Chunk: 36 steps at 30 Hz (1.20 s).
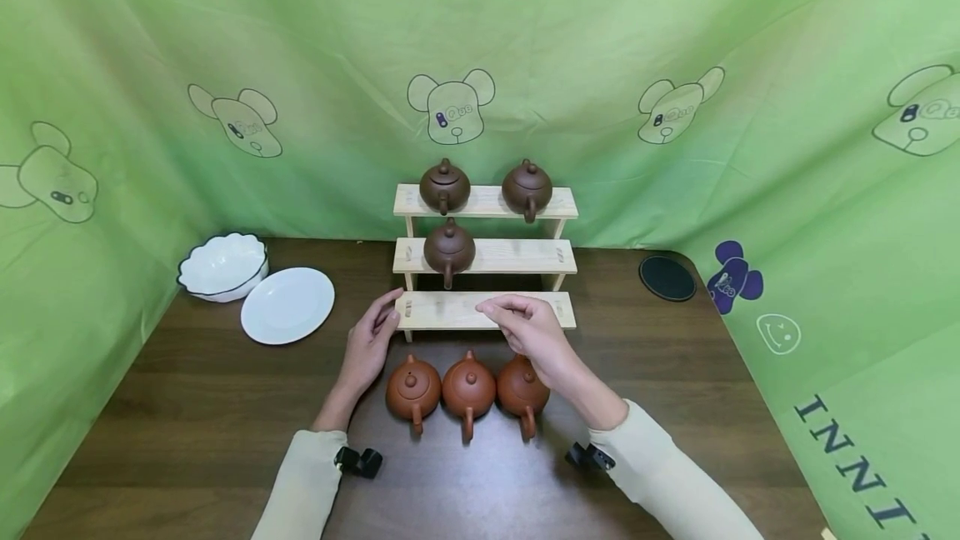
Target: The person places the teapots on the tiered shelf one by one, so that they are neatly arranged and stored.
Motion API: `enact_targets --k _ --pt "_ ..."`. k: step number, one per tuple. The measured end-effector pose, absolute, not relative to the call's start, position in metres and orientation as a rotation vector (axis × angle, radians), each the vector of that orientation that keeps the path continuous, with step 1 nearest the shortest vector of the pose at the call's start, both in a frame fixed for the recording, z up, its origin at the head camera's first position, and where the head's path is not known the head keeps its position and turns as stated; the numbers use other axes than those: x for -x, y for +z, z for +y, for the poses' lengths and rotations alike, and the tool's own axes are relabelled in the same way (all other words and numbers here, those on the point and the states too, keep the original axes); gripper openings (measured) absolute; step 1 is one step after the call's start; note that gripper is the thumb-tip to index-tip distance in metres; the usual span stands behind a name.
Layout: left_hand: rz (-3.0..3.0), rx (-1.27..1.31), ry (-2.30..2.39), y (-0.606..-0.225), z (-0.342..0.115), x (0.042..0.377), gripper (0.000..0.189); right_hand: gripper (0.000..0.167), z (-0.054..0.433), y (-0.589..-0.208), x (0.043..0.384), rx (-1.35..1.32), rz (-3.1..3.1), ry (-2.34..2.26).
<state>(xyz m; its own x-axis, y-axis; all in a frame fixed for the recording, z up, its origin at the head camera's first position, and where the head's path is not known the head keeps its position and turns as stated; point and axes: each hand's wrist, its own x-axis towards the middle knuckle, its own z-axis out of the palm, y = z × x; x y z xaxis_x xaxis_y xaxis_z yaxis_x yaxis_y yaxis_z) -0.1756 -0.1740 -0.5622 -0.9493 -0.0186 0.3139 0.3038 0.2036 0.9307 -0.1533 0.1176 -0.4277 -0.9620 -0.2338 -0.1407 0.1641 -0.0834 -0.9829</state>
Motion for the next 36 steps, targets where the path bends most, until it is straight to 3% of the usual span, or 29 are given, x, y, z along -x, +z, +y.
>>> enact_targets --k 20,36 --pt "-2.201 0.284 -1.826 -0.565 -0.176 0.176 0.040 0.010 0.151 -0.447 0.117 -0.012 1.927 -2.153" --pt "-2.239 0.255 -1.797 -0.564 -0.174 0.176 0.040 0.018 0.173 -0.466 0.090 -0.056 2.015 -2.081"
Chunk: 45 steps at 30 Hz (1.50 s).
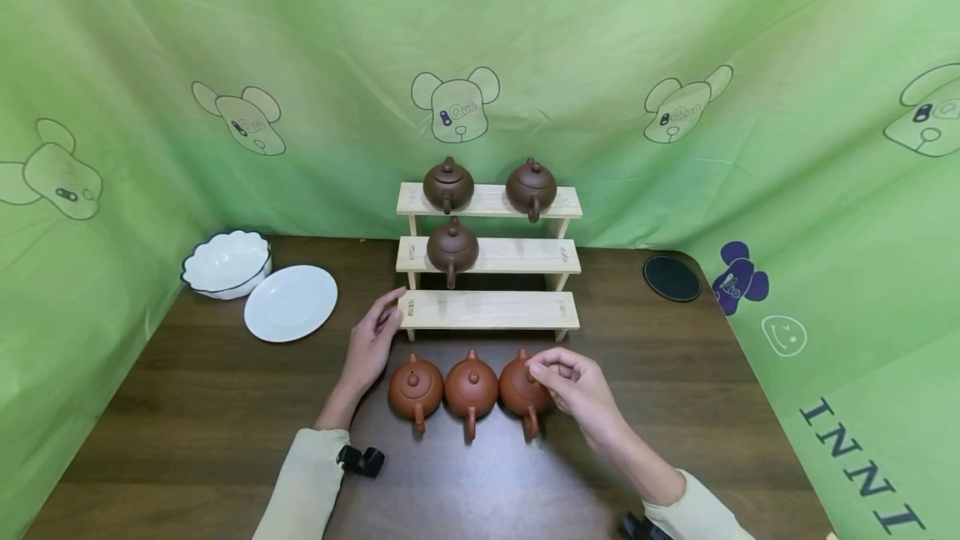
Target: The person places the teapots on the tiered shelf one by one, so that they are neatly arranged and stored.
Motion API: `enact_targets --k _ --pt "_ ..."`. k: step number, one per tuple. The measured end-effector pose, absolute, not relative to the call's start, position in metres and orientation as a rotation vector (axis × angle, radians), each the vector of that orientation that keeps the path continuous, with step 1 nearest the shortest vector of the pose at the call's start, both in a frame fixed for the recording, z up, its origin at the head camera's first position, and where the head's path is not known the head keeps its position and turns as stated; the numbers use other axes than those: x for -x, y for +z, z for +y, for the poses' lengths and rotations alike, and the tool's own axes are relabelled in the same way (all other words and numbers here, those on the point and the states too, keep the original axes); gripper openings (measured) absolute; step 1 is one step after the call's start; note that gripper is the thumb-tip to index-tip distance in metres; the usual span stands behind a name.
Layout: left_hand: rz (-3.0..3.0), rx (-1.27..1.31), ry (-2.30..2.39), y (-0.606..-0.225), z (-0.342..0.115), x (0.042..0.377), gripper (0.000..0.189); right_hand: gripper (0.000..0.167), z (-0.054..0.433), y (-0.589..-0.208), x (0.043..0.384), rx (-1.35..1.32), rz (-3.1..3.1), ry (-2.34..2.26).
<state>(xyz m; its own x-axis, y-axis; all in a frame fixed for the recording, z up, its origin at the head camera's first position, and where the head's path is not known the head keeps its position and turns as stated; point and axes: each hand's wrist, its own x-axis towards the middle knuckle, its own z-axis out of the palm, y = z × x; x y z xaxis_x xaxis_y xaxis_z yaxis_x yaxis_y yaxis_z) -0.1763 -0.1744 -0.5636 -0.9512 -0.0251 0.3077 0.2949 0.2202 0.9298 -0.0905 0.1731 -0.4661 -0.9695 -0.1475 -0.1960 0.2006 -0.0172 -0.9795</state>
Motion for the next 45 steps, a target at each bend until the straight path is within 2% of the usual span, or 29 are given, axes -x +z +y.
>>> enact_targets --k 11,20,29,36,45 --pt "-2.280 0.214 -1.823 -0.555 -0.172 0.174 0.042 0.026 0.194 -0.476 0.081 -0.061 2.053 -2.041" --pt "-2.273 0.220 -1.794 -0.557 -0.172 0.173 0.041 0.025 0.206 -0.481 0.075 -0.124 2.039 -1.919" --pt "-2.259 0.254 -1.796 -0.557 -0.172 0.173 0.042 0.033 0.218 -0.490 0.066 0.020 1.999 -1.712" --pt "-2.266 0.268 -1.776 -0.569 -0.177 0.179 0.041 0.037 0.218 -0.498 0.059 0.067 1.944 -1.698" --pt "-2.256 0.270 -1.795 -0.561 -0.174 0.175 0.043 0.039 0.210 -0.503 0.055 0.050 1.908 -1.722"
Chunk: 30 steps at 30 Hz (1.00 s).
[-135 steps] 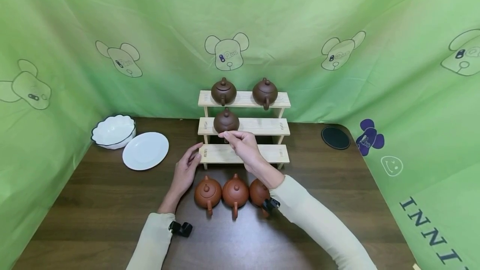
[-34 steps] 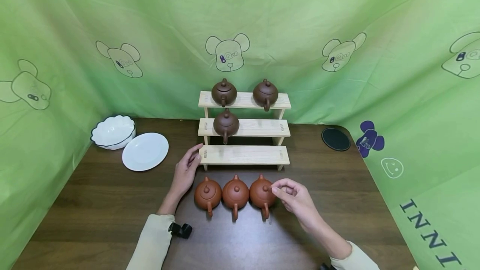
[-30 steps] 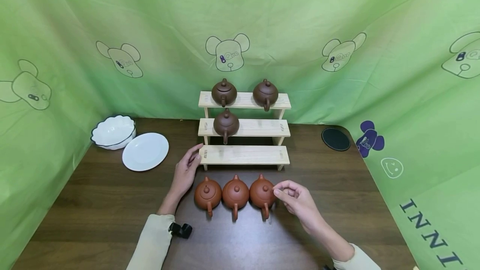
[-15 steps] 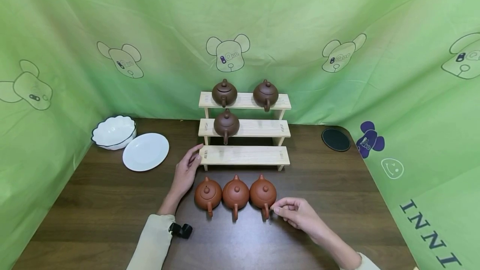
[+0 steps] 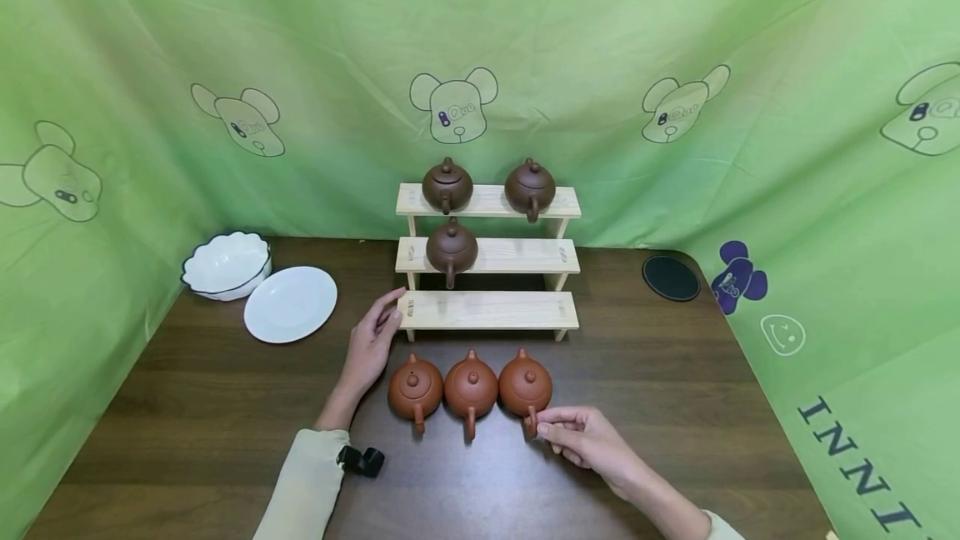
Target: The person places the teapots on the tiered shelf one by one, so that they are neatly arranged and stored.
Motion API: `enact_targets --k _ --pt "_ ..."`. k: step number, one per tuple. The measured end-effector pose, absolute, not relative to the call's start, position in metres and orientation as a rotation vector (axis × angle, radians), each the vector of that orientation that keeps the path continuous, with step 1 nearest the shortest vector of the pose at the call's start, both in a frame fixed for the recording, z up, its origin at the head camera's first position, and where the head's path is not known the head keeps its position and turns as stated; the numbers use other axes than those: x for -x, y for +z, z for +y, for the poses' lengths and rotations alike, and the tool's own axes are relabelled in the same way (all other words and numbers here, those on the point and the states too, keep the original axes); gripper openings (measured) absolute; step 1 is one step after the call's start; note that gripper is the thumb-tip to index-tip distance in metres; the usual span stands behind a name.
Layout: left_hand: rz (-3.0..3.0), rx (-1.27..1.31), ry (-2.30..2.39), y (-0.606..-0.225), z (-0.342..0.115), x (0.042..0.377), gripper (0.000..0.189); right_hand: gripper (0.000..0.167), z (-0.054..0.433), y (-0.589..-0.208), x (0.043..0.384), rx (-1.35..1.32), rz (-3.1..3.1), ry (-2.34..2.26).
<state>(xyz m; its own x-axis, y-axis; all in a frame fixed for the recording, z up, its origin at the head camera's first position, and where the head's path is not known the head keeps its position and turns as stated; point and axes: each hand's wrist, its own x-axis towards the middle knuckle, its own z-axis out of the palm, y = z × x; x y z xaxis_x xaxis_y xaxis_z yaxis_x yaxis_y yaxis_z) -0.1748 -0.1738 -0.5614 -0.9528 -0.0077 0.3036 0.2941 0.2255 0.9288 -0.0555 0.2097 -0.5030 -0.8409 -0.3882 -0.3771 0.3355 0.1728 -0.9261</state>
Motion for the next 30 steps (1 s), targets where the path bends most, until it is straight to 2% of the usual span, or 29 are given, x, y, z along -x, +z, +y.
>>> enact_targets --k 14,23,30 --pt "-2.314 0.177 -1.825 -0.548 -0.169 0.170 0.041 0.039 0.196 -0.506 0.054 0.134 1.827 -1.734" --pt "-2.245 0.262 -1.791 -0.563 -0.174 0.176 0.041 0.039 0.193 -0.509 0.054 0.108 1.819 -1.759" --pt "-2.318 0.173 -1.840 -0.548 -0.170 0.171 0.041 0.040 0.194 -0.511 0.055 0.120 1.797 -1.805"
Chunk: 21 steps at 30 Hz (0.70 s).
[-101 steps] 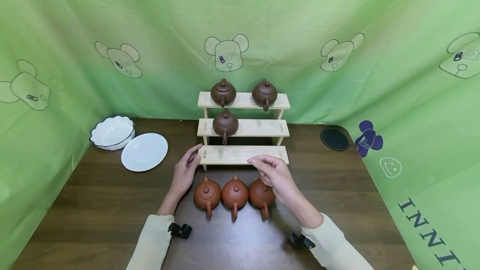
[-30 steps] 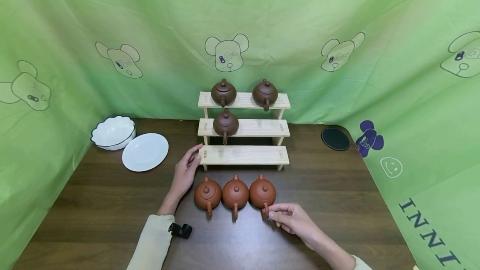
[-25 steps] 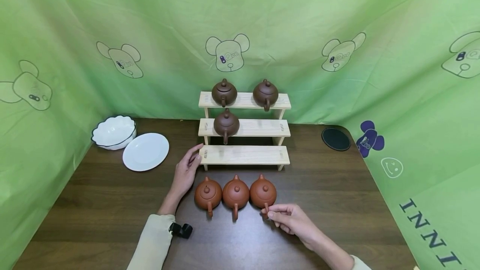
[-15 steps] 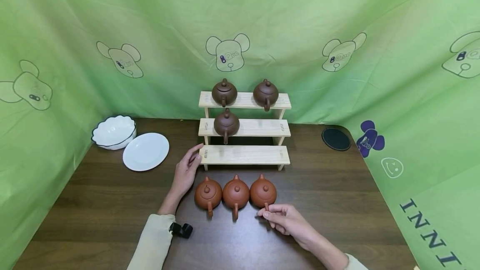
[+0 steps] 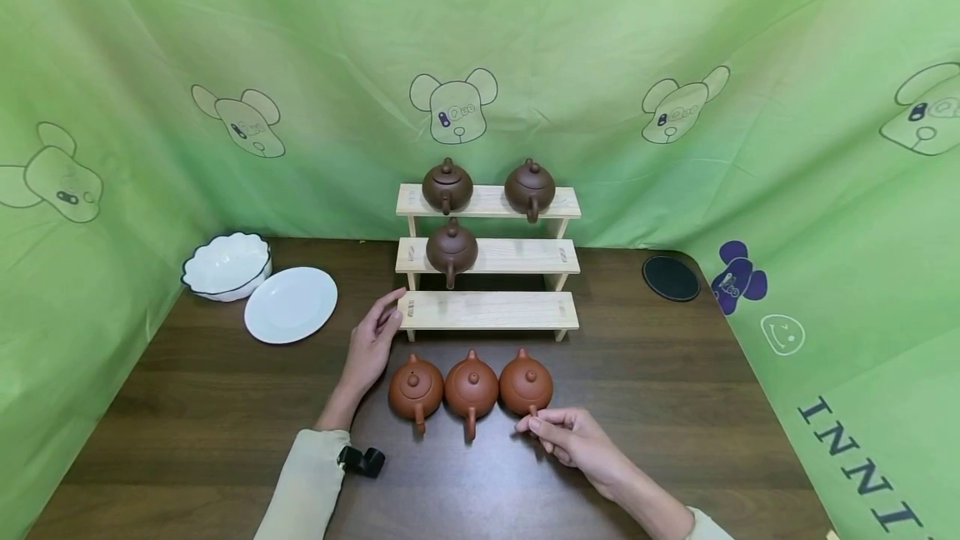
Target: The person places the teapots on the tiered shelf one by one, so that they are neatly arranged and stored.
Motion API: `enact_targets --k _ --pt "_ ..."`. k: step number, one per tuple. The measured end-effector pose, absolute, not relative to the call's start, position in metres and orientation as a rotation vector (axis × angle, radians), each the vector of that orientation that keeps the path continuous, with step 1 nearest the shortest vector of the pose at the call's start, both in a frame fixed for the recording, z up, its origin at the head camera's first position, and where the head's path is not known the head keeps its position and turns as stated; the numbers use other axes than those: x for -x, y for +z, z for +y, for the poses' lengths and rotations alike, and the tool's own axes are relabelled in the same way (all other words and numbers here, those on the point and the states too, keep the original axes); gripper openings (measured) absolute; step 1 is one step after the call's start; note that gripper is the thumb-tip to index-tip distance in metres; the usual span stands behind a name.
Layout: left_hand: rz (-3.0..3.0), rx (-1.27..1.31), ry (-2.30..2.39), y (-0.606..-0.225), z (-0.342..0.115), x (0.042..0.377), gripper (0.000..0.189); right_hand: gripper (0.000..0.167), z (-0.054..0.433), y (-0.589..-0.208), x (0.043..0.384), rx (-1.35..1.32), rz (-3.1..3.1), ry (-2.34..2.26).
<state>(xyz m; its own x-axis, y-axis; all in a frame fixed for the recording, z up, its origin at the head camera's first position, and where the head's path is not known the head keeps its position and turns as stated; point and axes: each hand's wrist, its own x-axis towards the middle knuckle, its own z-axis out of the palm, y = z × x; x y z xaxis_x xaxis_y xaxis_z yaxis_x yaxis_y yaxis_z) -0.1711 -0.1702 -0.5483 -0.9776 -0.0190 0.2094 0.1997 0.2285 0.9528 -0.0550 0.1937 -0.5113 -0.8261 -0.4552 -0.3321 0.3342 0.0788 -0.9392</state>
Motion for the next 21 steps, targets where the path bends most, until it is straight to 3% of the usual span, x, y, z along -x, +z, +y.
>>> enact_targets --k 21 --pt "-2.245 0.282 -1.790 -0.568 -0.177 0.179 0.041 0.039 0.200 -0.495 0.059 0.162 1.856 -1.887"
